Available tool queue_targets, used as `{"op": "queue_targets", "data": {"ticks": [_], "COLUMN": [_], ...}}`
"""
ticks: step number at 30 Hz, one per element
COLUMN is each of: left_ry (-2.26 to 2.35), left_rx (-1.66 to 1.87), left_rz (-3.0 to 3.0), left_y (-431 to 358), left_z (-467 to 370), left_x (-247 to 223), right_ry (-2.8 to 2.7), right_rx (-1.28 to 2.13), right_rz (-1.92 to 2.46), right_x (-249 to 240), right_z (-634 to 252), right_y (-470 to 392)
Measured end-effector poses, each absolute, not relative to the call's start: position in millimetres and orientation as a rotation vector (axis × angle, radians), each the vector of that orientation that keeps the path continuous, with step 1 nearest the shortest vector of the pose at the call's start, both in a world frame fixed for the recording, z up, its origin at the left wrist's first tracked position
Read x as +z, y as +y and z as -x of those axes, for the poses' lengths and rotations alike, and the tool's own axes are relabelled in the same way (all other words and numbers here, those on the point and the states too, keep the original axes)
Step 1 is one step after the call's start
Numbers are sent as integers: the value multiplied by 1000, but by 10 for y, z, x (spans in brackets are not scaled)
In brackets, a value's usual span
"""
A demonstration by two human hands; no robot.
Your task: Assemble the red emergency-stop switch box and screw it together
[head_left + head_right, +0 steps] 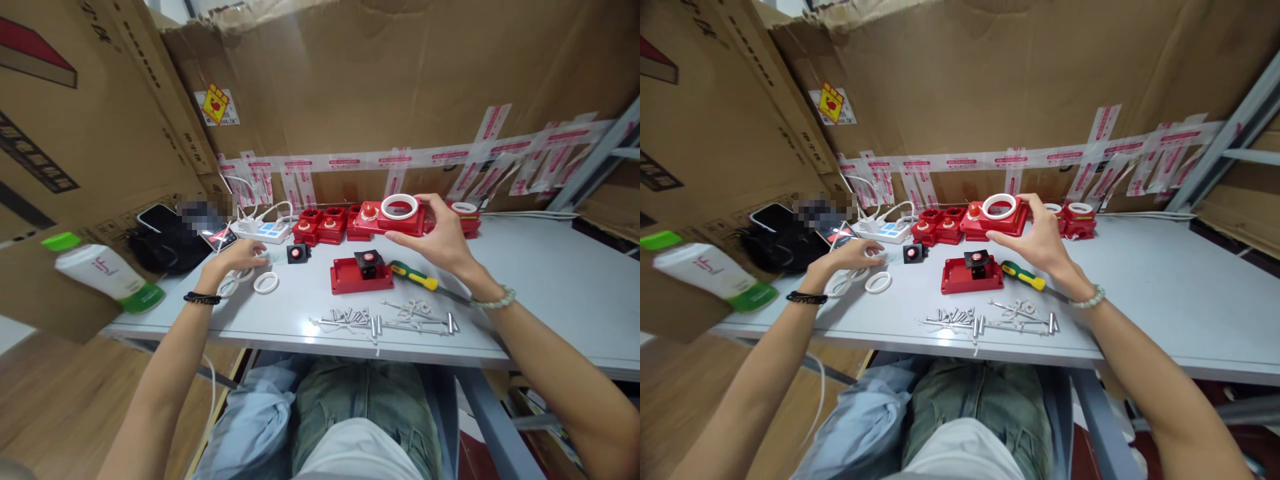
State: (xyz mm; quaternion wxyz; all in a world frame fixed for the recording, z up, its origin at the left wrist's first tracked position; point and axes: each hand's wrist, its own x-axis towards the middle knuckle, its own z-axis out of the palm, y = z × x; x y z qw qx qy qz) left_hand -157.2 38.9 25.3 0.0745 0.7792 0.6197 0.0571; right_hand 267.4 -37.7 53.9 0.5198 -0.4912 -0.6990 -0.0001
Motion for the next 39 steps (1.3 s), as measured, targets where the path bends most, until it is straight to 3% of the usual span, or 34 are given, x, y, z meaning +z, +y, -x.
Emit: {"op": "queue_targets", "data": {"ticks": [5,12,39], "left_ry": [1523,828,826], "left_rx": [701,853,680], "left_rz": [-2513,-2587,-2728], "left_y": [135,-57,-10], "left_z": [1061,-216,-397], "left_x": [500,565,437], "right_ry": [-1643,-1620,-1658], "right_rx": [-31,-64,-76], "right_rz": [1187,1161,1162], "right_x": [563,574,576], "right_z": [-2679,-2713,-2679], "right_y": [-382,-368,-391]}}
